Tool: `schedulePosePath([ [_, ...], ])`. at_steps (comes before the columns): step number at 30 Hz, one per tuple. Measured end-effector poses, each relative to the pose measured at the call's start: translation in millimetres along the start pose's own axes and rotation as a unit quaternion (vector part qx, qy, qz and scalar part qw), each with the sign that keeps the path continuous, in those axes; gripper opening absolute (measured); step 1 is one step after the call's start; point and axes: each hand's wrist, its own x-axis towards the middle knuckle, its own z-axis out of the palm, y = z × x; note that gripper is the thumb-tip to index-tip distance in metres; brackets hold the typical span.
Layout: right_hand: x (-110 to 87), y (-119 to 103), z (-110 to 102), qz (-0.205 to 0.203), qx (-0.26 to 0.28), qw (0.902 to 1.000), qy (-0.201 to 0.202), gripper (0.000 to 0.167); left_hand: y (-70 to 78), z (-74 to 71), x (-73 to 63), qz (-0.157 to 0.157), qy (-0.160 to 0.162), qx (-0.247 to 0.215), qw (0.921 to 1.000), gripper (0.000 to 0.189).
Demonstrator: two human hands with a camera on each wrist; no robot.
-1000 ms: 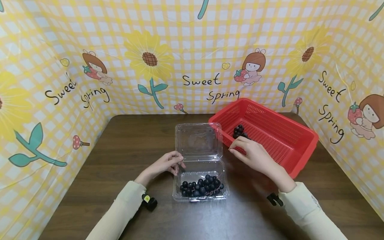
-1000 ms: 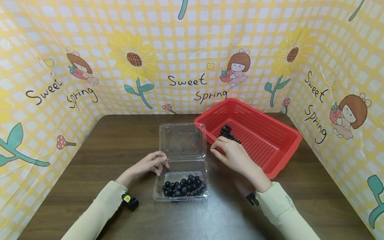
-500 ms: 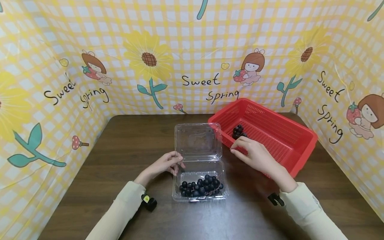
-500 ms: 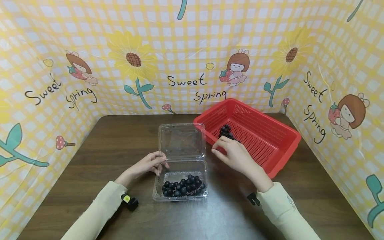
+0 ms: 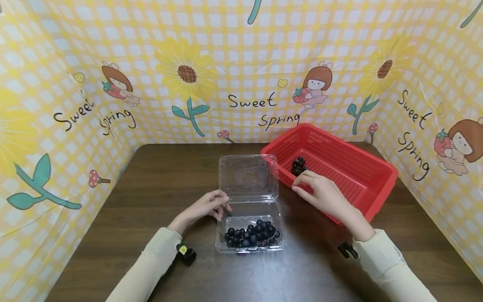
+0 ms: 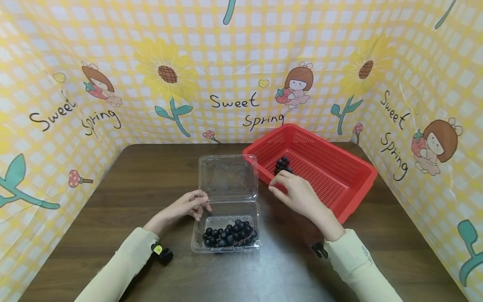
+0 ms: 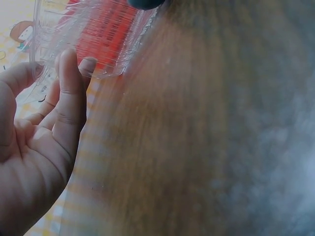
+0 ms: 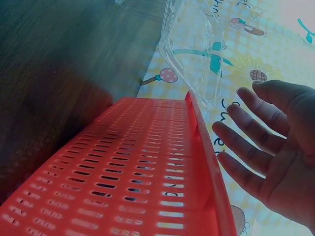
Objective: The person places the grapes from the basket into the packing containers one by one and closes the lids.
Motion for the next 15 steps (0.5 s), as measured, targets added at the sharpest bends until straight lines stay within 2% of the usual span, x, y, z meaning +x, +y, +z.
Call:
schedulePosePath([
  [15,-0.9,6.7,-2.8,0.006,-0.007,0.9999,0.011,0.016,-0.7,-0.4,0.4,0.006,0.001,-0.001,1.0000,0.035],
])
